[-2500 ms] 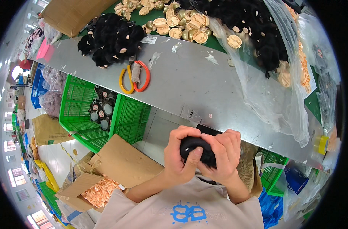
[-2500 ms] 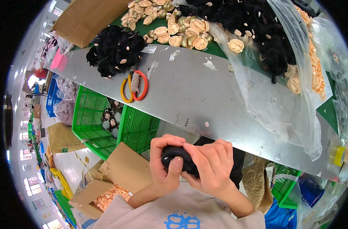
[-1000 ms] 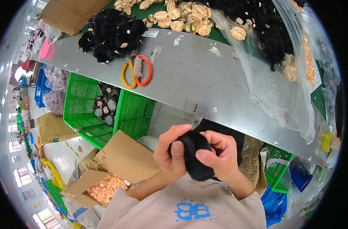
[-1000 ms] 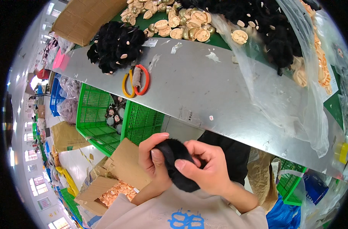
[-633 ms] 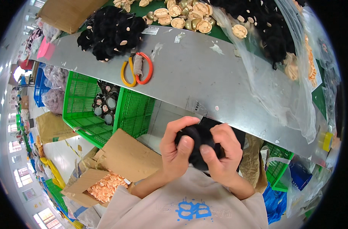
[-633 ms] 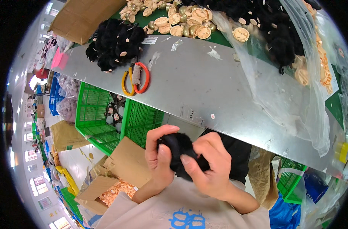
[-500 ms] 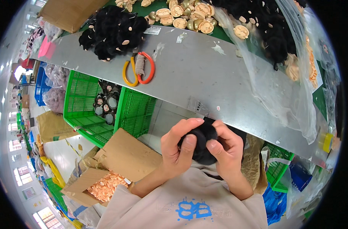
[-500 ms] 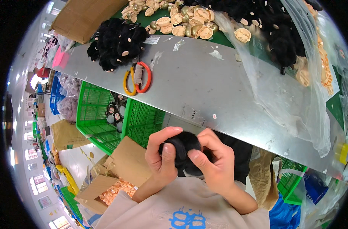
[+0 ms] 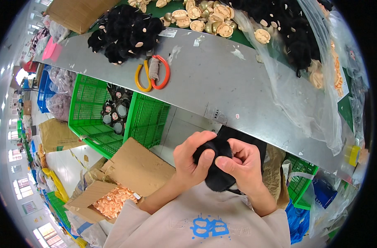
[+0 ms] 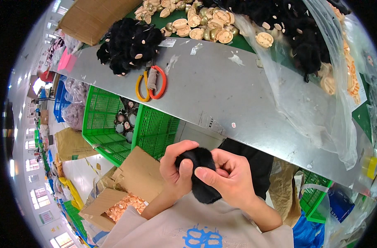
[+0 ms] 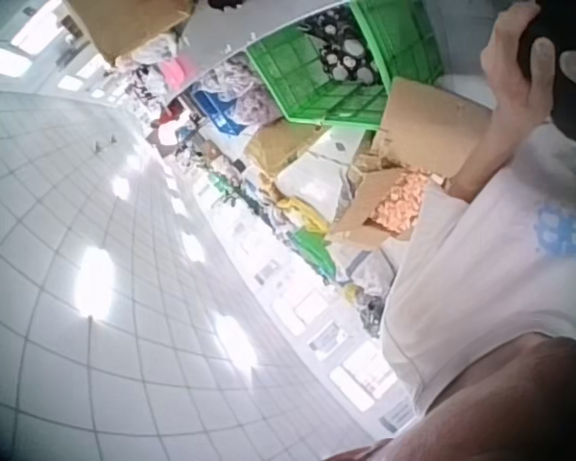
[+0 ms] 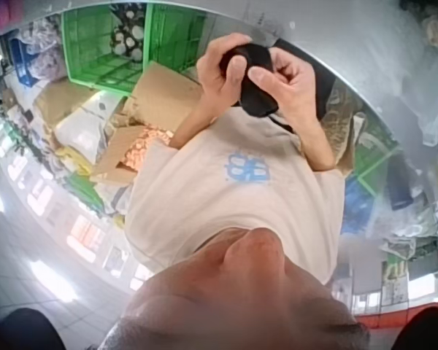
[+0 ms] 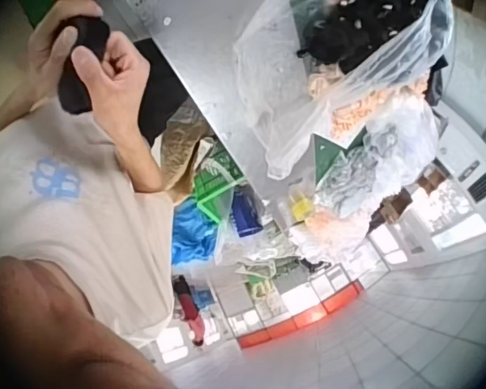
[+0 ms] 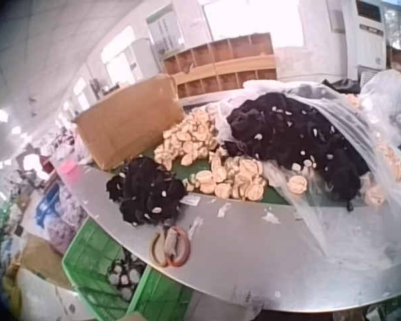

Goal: The person inserts round wooden pieces into the openings of small black plush toys at a workbench. They handle each toy one at a time, press the wooden piece into place, and set the finished toy aside on the table.

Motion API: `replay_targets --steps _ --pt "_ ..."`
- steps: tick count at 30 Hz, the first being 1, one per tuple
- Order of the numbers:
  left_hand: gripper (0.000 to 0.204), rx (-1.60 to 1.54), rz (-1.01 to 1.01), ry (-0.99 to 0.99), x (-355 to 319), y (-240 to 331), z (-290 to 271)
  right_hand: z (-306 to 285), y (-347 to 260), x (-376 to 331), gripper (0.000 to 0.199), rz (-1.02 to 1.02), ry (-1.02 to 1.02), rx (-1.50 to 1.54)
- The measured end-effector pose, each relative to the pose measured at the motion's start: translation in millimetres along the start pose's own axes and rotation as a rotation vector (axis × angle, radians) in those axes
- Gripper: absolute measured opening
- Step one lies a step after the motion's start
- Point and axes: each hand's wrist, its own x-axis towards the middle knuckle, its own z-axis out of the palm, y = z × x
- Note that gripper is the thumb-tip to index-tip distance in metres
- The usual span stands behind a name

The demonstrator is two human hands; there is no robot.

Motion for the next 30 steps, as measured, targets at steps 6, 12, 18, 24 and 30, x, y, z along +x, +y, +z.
replay_targets --steps 6,12,18,24,30 --pt "0.023 -0.040 -0.087 0.113 5 15 10 7 16 -18 0.028 -0.237 0.175 -0.327" --pt "0.022 -0.102 -0.271 0.119 9 17 13 6 31 0 0.027 -0.739 0.184 -0.743" --pt "0.016 -0.289 -0.330 -0.036 8 3 9 0 32 -2 0.028 -0.576 0.215 -0.687" --pt "0.021 -0.425 -0.407 -0.059 5 11 7 -6 30 1 0.031 -0.481 0.213 -0.552" --pt "0.021 -0.473 -0.380 -0.042 4 18 7 -5 26 1 0.031 -0.554 0.212 -0.618"
